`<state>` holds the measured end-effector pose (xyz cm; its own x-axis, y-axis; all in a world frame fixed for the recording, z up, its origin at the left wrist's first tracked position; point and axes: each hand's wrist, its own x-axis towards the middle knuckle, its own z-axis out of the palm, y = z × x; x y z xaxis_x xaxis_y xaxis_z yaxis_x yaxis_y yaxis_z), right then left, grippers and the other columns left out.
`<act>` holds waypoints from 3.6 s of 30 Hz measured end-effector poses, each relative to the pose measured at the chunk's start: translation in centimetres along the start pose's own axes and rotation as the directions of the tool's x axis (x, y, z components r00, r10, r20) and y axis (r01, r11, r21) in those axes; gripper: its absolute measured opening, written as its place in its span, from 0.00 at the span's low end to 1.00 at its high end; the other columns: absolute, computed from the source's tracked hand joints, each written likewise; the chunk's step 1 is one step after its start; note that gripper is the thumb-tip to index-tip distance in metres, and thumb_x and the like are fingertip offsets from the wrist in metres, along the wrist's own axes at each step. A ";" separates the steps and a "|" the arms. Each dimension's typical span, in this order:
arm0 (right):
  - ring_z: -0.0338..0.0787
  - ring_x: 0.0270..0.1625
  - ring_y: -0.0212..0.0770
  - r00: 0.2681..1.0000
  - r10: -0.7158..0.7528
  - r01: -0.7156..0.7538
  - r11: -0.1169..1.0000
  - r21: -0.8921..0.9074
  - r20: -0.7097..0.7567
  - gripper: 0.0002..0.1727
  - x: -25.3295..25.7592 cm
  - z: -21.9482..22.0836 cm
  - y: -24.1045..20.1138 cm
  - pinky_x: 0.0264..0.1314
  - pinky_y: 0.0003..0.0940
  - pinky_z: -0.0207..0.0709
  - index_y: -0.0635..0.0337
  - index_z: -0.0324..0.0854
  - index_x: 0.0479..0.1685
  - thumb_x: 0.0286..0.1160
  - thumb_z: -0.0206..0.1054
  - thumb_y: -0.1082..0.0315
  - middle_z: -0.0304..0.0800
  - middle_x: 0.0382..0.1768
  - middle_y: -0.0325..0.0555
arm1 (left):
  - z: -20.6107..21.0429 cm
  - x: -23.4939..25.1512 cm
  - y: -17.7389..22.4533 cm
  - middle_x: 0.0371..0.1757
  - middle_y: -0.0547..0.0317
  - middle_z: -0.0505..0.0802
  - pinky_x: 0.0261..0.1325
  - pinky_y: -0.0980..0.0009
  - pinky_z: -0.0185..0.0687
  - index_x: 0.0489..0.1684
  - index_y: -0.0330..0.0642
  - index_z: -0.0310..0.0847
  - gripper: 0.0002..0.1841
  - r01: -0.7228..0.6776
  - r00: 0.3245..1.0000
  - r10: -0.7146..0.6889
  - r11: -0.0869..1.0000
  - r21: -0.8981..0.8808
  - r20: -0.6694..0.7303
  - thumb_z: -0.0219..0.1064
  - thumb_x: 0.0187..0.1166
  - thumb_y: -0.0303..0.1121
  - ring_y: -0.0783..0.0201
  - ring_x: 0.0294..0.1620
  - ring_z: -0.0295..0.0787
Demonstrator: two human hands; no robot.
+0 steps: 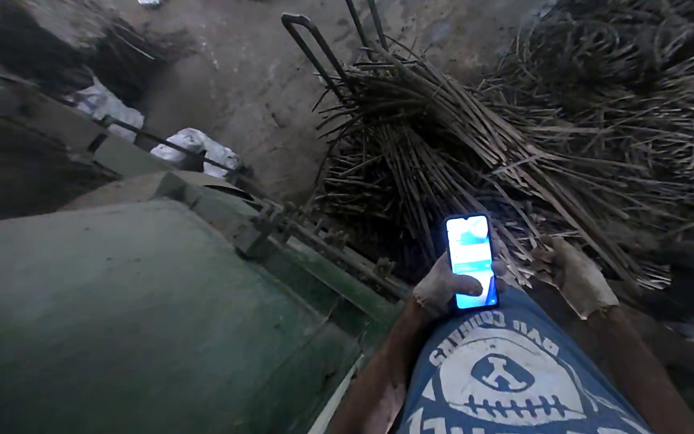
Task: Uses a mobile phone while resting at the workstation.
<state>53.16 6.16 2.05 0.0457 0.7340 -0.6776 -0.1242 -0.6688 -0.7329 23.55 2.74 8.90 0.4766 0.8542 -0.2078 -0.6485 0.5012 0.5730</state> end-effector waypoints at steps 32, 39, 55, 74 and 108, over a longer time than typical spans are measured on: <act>0.93 0.50 0.35 0.910 -0.365 0.406 0.682 -0.609 0.197 0.38 -9.0 12.1 -8.4 0.51 0.48 0.91 0.27 0.73 0.79 0.64 0.79 0.41 0.92 0.55 0.33 | 2.0 0.1 0.6 0.60 0.62 0.94 0.64 0.65 0.89 0.75 0.56 0.77 0.40 0.134 0.942 -0.037 0.953 0.273 -0.334 0.37 0.82 0.74 0.69 0.61 0.91; 0.93 0.43 0.39 0.903 -0.376 0.430 0.789 -0.439 0.209 0.26 -8.6 11.0 -7.7 0.40 0.43 0.90 0.38 0.77 0.78 0.83 0.53 0.68 0.92 0.56 0.39 | 1.5 0.0 0.5 0.61 0.63 0.93 0.64 0.65 0.89 0.77 0.57 0.76 0.42 0.161 0.928 -0.006 0.908 0.387 -0.372 0.33 0.82 0.74 0.70 0.60 0.90; 0.95 0.47 0.36 0.916 -0.340 0.401 0.742 -0.537 0.215 0.35 -8.7 11.5 -7.7 0.46 0.45 0.93 0.32 0.73 0.80 0.70 0.74 0.40 0.92 0.56 0.34 | 2.1 0.2 0.6 0.65 0.64 0.92 0.68 0.63 0.86 0.79 0.59 0.75 0.42 0.176 0.918 0.010 0.886 0.430 -0.396 0.33 0.81 0.76 0.70 0.65 0.88; 0.94 0.45 0.40 0.908 -0.352 0.418 0.804 -0.423 0.230 0.27 -8.3 11.2 -7.3 0.42 0.45 0.91 0.37 0.73 0.81 0.81 0.65 0.59 0.92 0.57 0.40 | 1.8 0.4 0.5 0.63 0.65 0.92 0.65 0.64 0.88 0.78 0.61 0.74 0.40 0.138 0.931 0.032 0.891 0.433 -0.363 0.30 0.84 0.73 0.71 0.62 0.89; 0.94 0.51 0.40 0.907 -0.343 0.419 0.799 -0.432 0.244 0.32 -8.7 12.1 -7.1 0.49 0.48 0.93 0.36 0.69 0.83 0.77 0.70 0.52 0.90 0.61 0.39 | 2.3 0.0 0.5 0.68 0.66 0.90 0.71 0.65 0.84 0.82 0.61 0.71 0.40 0.129 0.917 0.064 0.885 0.447 -0.393 0.30 0.84 0.72 0.73 0.67 0.85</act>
<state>41.62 5.94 13.89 -0.1577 0.9241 -0.3481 0.3483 -0.2778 -0.8953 24.57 2.68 11.01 0.1626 0.8702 -0.4651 -0.2471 0.4923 0.8347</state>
